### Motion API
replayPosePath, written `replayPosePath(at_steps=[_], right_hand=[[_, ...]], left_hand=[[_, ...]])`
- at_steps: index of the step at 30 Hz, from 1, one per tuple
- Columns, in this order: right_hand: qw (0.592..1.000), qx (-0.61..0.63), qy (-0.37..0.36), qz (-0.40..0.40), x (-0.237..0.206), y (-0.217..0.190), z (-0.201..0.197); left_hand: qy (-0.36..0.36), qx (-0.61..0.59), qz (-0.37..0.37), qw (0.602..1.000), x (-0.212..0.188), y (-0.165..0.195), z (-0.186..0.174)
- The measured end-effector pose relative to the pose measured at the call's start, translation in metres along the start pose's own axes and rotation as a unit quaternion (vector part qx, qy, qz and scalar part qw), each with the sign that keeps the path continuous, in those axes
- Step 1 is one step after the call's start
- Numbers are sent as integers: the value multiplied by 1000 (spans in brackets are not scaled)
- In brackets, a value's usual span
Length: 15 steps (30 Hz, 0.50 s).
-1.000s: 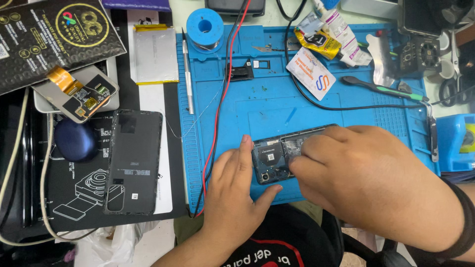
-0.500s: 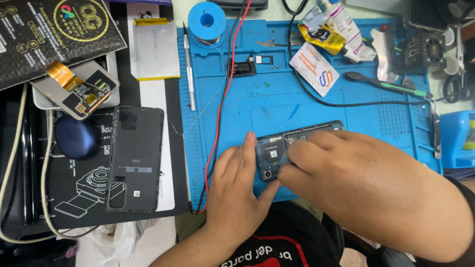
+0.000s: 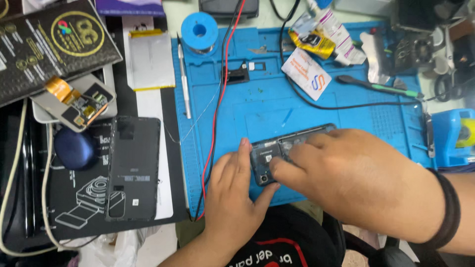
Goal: The person assembles a smartphone by placing the battery into the chassis, attaching the back cover, and securing it with screws. The person uses a screwdriver to tighten screws on the back of the device.
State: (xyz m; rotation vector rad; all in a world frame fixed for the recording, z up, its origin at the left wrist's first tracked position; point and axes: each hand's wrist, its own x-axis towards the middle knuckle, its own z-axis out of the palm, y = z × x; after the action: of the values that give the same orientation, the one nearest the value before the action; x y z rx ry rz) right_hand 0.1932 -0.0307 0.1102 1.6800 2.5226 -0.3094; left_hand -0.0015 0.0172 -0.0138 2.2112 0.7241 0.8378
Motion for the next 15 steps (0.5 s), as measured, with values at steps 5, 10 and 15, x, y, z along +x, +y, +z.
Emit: replayPosePath(at_steps=[5, 10, 15], right_hand=[[999, 4, 34, -16, -8, -1, -2], [963, -78, -240, 98, -7, -6, 1], [995, -56, -65, 57, -8, -8, 7]], left_hand=[[7, -2, -16, 1000, 5, 4, 2], [-8, -10, -18, 1000, 2, 3, 0], [-14, -1, -27, 1000, 0, 2, 3]])
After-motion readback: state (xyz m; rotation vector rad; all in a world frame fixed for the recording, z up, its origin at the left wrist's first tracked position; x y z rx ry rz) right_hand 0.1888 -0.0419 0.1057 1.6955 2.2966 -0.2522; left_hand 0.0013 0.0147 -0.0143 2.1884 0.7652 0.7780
